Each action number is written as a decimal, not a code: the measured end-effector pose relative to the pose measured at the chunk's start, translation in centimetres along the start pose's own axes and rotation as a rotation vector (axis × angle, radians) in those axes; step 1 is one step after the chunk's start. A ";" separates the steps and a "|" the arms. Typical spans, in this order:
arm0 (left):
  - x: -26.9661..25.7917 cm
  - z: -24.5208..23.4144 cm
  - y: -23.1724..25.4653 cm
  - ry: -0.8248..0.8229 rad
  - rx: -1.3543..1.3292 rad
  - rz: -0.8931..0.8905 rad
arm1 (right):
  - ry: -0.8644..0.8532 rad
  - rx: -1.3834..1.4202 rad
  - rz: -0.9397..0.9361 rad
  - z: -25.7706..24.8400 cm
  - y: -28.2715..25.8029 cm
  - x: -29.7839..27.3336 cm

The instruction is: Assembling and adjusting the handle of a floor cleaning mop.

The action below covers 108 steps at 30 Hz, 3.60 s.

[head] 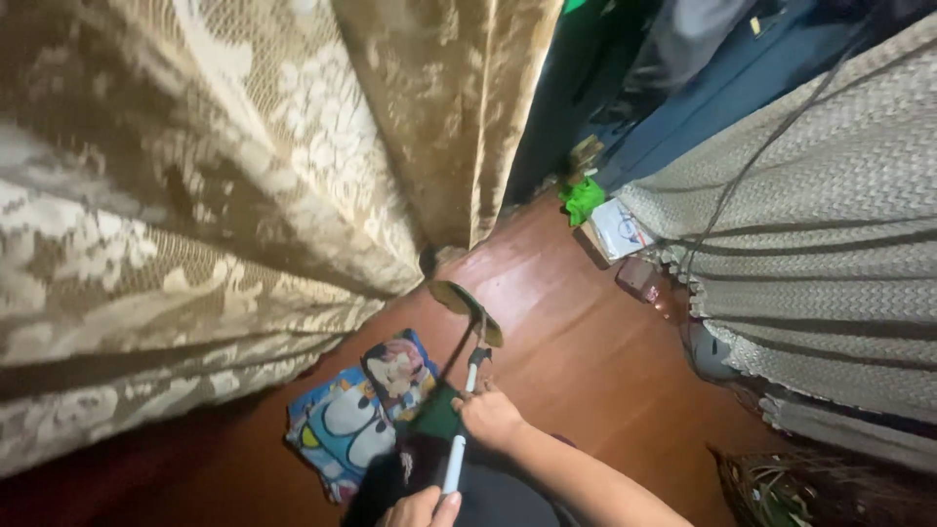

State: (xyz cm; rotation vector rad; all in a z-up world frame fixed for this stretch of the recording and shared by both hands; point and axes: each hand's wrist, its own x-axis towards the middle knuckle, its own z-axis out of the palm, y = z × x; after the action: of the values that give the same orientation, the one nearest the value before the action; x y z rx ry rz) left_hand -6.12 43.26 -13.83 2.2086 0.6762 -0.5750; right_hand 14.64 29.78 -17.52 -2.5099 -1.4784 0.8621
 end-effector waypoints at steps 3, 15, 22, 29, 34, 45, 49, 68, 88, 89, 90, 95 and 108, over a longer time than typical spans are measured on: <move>2.9 2.1 0.5 0.549 0.116 0.520 | 0.195 0.127 0.035 0.1 2.5 0.6; 7.1 -9.8 24.8 -0.209 0.150 0.333 | 0.233 0.346 0.546 -3.2 12.3 -2.5; 7.3 -7.7 31.8 -0.283 0.386 0.501 | 0.517 0.592 0.742 -2.1 13.8 -8.2; 4.2 0.0 35.7 -0.400 0.505 0.643 | 0.683 0.726 1.008 4.7 15.2 -17.2; -1.3 7.6 38.1 -0.500 0.664 0.641 | 0.909 1.691 1.288 9.8 15.3 -25.8; -16.3 24.5 37.1 -0.532 0.708 0.727 | 0.899 1.433 1.276 22.4 12.3 -44.7; -18.6 28.0 33.6 -0.496 0.660 0.712 | 0.970 1.698 1.292 26.7 11.0 -47.1; -26.4 23.0 19.1 -0.613 0.240 0.585 | 1.106 2.470 0.637 29.0 0.2 -44.7; -20.8 26.2 -8.6 -0.977 -0.690 0.178 | 1.246 2.276 0.804 36.4 -25.9 -59.3; -21.8 25.2 -8.8 -0.972 -0.747 0.065 | 1.198 2.264 0.904 36.3 -27.7 -59.5; -22.8 24.2 -9.1 -0.965 -0.801 -0.049 | 1.149 2.250 1.002 36.2 -29.6 -59.5; -23.5 23.1 -11.5 -0.753 -0.501 0.240 | 1.065 2.197 1.076 38.3 -34.6 -58.8; -32.1 19.9 -23.1 -0.626 -0.344 0.279 | 1.084 2.054 1.160 39.2 -48.4 -57.1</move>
State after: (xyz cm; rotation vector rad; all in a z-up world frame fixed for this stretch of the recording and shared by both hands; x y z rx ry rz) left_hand -48.67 32.39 -19.55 1.6319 0.1193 -0.8729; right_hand -63.99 0.11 -8.90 -1.1198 1.0208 0.3037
